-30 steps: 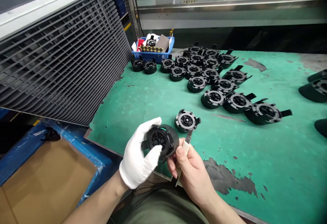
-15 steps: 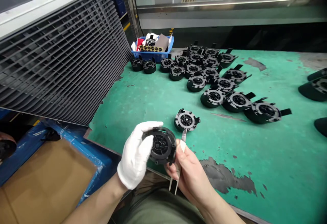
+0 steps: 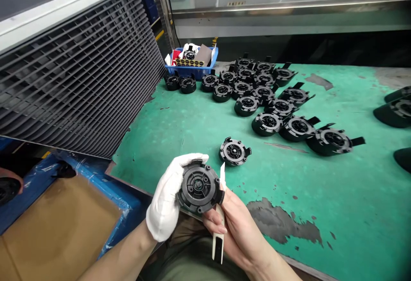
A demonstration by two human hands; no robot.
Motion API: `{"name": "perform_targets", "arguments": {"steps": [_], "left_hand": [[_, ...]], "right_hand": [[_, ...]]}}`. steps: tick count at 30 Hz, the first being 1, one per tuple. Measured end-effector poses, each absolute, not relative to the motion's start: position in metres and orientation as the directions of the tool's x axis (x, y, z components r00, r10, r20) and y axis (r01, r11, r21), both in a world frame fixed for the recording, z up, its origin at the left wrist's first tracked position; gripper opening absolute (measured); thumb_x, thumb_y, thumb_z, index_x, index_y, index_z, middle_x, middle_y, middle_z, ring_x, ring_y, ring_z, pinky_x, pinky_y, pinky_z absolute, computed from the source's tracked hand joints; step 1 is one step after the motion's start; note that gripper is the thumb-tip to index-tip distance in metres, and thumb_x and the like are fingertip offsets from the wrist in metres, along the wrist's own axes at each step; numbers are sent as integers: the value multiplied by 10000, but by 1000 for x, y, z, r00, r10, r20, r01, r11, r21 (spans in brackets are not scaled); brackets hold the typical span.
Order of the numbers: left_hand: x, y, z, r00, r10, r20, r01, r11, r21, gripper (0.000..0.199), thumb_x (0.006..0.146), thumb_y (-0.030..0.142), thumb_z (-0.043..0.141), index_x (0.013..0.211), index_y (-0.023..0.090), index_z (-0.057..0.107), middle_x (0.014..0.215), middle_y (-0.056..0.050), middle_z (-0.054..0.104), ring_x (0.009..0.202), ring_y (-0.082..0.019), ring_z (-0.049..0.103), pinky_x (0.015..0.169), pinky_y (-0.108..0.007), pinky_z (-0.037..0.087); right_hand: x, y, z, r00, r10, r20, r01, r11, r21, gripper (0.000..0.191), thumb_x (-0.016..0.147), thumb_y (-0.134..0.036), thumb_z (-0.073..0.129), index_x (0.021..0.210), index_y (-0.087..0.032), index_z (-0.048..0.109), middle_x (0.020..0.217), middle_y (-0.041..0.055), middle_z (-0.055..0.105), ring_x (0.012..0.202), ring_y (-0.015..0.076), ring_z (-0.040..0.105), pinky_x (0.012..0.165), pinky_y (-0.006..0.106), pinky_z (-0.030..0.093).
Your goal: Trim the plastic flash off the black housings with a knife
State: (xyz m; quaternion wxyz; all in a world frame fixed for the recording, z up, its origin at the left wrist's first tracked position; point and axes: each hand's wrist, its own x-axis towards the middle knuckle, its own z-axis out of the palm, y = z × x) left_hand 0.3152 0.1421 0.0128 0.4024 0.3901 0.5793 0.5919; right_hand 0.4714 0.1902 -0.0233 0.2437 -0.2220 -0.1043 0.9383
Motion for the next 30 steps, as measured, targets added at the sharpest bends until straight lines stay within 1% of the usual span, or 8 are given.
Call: {"name": "perform_targets", "arguments": {"steps": [5,11,14,17,21,24,27,30], "left_hand": [[315,143,11,-391,921,-5,-30,-7,1000,416,1126,322,336,1368,246,666,1414,-71,695,1314,-264,654,1147,-392,539],[312,143,5,-388,922,-11,3,13,1000,456,1131,431,339,1377,233,667,1409,-82,704,1290,-289,671,1171,-449,530],[311,141,1,-391,920,-33,-21,27,999,557,1124,563,289,1382,244,667,1423,-84,701,1314,-308,667,1207,-481,506],[311,137,-4,-384,923,-21,-29,10,1000,759,1055,761,227,1447,246,622,1468,-104,671,1376,-339,630,1252,-514,460],[310,133,-9,-342,932,122,148,-75,986,887,924,880,460,1564,267,491,1580,-120,565,1476,-368,539,1284,-516,420],[312,135,-9,-342,924,170,280,-73,957,1035,798,834,727,1604,273,400,1601,-153,521,1461,-395,552,1246,-538,467],[317,141,-10,-377,898,225,451,-35,892,1179,633,616,984,1588,270,384,1562,-165,542,1418,-407,589,1225,-559,497],[318,148,-12,-337,890,306,575,-63,816,1260,540,457,1043,1586,231,378,1479,-166,597,1376,-407,622,1210,-538,528]], "right_hand": [[470,190,-23,-776,511,-369,-407,-853,-326,316,962,-433,802,971,-187,603,778,-55,419,592,54,230,489,140,242],[469,191,-25,-780,520,-349,-416,-847,-331,302,983,-426,777,982,-183,597,786,-56,417,597,54,234,489,139,239],[469,192,-25,-779,526,-341,-425,-843,-330,282,997,-415,762,1002,-186,597,787,-58,417,594,52,241,492,138,248],[468,193,-23,-773,537,-336,-440,-837,-325,269,988,-394,774,1002,-185,605,799,-53,432,594,50,250,492,138,253],[462,193,-18,-749,550,-369,-465,-834,-298,314,904,-361,861,914,-186,601,769,-55,430,584,50,224,482,139,232],[459,194,-17,-714,556,-425,-461,-831,-312,393,822,-371,923,818,-189,575,701,-65,385,580,60,204,478,148,228],[466,194,-23,-672,546,-500,-364,-832,-419,411,834,-442,901,774,-199,575,665,-60,376,560,69,220,477,183,294],[477,201,-41,-653,523,-547,-183,-810,-557,349,826,-486,885,838,-227,651,637,-33,441,526,99,320,481,260,397]]}}
